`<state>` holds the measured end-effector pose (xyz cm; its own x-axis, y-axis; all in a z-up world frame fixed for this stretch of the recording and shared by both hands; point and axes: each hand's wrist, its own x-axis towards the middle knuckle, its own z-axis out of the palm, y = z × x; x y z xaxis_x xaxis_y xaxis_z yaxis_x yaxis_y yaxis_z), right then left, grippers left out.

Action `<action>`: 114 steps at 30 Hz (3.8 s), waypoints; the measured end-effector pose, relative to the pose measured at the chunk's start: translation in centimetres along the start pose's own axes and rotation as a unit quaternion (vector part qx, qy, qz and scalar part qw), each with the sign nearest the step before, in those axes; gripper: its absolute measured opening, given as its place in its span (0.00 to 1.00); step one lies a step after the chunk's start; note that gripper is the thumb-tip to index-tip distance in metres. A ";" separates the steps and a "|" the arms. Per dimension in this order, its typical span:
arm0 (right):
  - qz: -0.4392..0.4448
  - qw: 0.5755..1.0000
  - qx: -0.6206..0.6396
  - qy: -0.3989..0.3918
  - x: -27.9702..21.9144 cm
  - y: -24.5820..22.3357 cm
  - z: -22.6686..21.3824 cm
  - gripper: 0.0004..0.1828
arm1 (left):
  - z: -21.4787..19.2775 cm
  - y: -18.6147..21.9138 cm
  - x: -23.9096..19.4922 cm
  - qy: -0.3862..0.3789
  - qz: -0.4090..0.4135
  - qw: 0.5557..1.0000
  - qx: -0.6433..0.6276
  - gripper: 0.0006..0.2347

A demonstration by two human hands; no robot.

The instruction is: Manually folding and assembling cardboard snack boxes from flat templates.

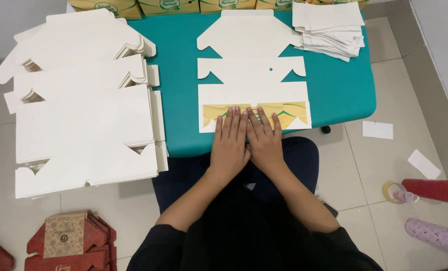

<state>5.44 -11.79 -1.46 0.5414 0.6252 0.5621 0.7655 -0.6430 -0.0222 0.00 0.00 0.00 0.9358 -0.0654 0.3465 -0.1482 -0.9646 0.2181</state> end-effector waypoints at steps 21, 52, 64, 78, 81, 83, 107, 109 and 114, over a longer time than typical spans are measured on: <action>0.024 0.998 0.062 -0.004 -0.1 0.0 -0.6 0.35 | -0.3 0.8 -0.4 -0.101 -0.041 0.994 0.016 0.31; 0.134 0.984 0.119 -0.001 -1.8 3.2 -2.5 0.20 | 0.9 1.1 -2.0 -0.037 -0.026 0.998 0.041 0.35; 0.084 0.992 0.046 -0.087 -3.2 0.9 -3.6 0.25 | -1.7 2.5 -4.8 -0.054 -0.030 0.998 0.026 0.35; -0.004 0.966 0.097 -0.239 5.3 3.2 -15.3 0.16 | -8.6 3.8 -5.6 0.007 0.191 0.947 -0.257 0.18; 0.010 0.971 0.100 -0.218 8.5 4.9 -12.9 0.21 | -5.2 2.5 -3.7 -0.013 0.114 0.989 -0.098 0.31; 0.010 0.972 0.088 -0.216 10.0 5.8 -10.1 0.25 | -4.2 2.2 -2.9 -0.035 0.078 0.995 -0.050 0.32; 0.028 0.990 0.023 0.136 -5.7 3.5 5.4 0.27 | 3.0 2.8 -2.1 -0.116 -0.008 0.982 0.149 0.39; 0.030 0.985 0.030 0.169 -5.9 3.8 6.9 0.26 | 3.5 2.6 -2.2 -0.076 -0.010 0.985 0.154 0.37; 0.058 0.982 0.067 0.168 -5.0 2.6 5.1 0.24 | 2.7 2.5 -2.2 -0.056 -0.005 0.986 0.157 0.35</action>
<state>6.54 -14.34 -8.57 0.4998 0.3550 0.7900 0.7562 -0.6236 -0.1982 -1.59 -3.00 -2.73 0.9687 -0.0661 0.2393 -0.0486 -0.9958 -0.0782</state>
